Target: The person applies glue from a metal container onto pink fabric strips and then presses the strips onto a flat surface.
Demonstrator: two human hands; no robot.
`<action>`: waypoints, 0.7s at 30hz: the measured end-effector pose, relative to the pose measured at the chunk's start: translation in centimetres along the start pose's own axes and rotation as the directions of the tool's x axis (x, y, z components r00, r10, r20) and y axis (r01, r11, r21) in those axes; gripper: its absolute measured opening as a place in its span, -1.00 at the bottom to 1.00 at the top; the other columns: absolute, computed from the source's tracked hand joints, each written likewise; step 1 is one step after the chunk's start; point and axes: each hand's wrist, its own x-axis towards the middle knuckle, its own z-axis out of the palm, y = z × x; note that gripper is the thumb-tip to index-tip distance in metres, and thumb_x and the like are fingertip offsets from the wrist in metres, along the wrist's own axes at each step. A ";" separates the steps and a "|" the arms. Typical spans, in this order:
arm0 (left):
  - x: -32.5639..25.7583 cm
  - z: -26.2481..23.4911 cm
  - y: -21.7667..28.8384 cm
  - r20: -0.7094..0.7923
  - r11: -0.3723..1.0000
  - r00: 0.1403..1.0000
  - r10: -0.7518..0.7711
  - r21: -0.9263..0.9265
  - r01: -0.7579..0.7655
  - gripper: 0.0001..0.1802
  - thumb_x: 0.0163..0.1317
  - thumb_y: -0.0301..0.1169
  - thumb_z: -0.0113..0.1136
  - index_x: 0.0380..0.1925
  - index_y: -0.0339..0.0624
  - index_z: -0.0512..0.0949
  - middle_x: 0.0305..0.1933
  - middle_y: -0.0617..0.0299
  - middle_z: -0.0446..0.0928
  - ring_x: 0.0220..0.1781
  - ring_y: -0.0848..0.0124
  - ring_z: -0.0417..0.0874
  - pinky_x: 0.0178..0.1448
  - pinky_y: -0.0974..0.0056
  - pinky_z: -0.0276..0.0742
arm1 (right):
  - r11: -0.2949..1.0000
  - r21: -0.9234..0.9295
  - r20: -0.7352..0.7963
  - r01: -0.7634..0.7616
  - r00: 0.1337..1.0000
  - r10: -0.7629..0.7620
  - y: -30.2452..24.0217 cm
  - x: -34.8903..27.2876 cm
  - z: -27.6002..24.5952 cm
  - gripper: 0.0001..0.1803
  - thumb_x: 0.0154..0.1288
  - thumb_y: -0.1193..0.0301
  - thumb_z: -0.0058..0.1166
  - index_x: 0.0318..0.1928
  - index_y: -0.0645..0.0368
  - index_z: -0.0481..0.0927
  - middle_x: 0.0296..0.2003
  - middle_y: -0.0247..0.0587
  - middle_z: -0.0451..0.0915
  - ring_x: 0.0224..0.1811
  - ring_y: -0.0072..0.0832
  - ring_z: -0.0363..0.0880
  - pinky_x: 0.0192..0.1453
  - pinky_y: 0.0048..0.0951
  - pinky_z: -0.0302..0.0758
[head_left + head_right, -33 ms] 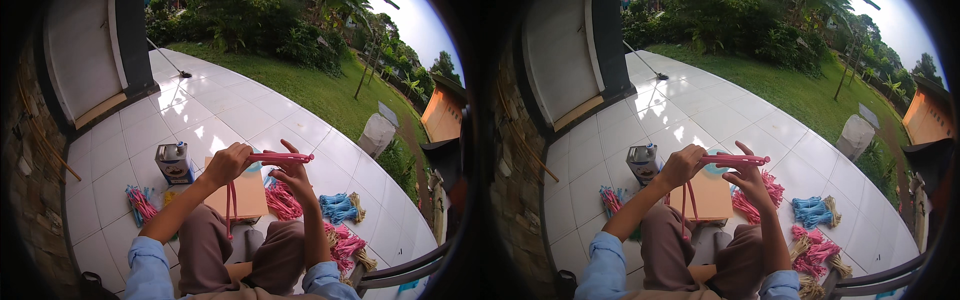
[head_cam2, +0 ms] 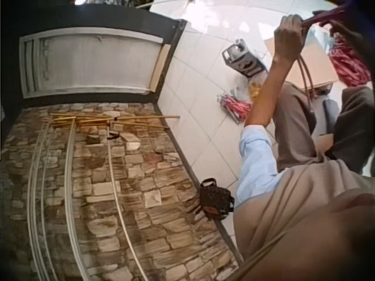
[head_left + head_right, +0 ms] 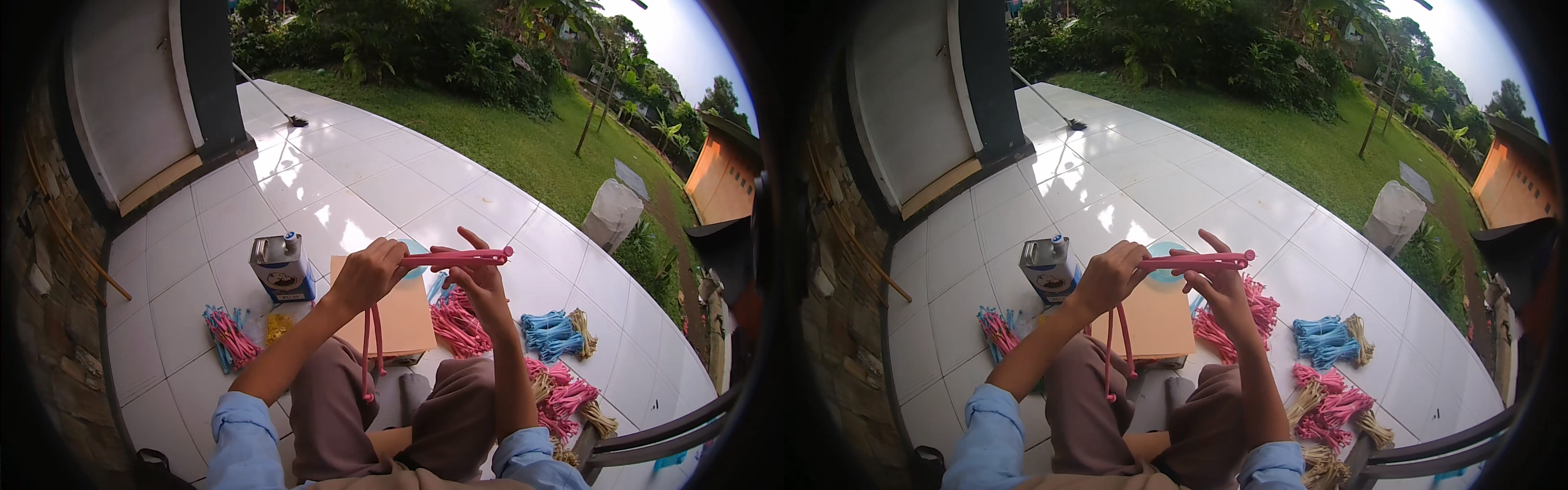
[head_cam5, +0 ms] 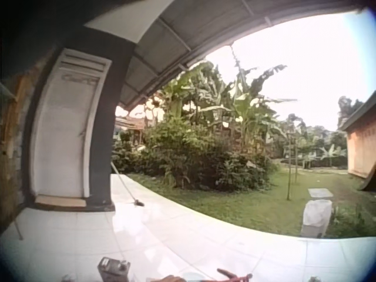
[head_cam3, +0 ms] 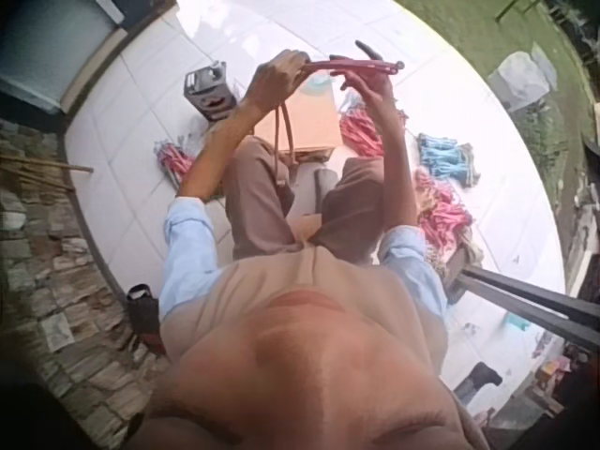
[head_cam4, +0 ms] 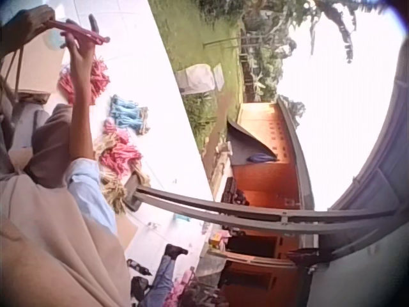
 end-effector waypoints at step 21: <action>-3.8 2.1 5.7 -0.256 0.813 0.848 -0.464 -0.504 0.293 -0.65 0.34 -0.25 -0.20 -0.04 -0.30 0.32 0.00 0.02 0.23 0.00 0.22 0.26 0.10 0.12 0.20 | 0.982 -0.085 -0.350 -0.168 0.928 0.128 1.2 -0.4 1.1 -0.60 0.47 0.34 -0.33 0.23 0.18 0.27 -0.58 -0.50 0.19 -0.63 -0.82 0.15 -0.59 -0.69 0.13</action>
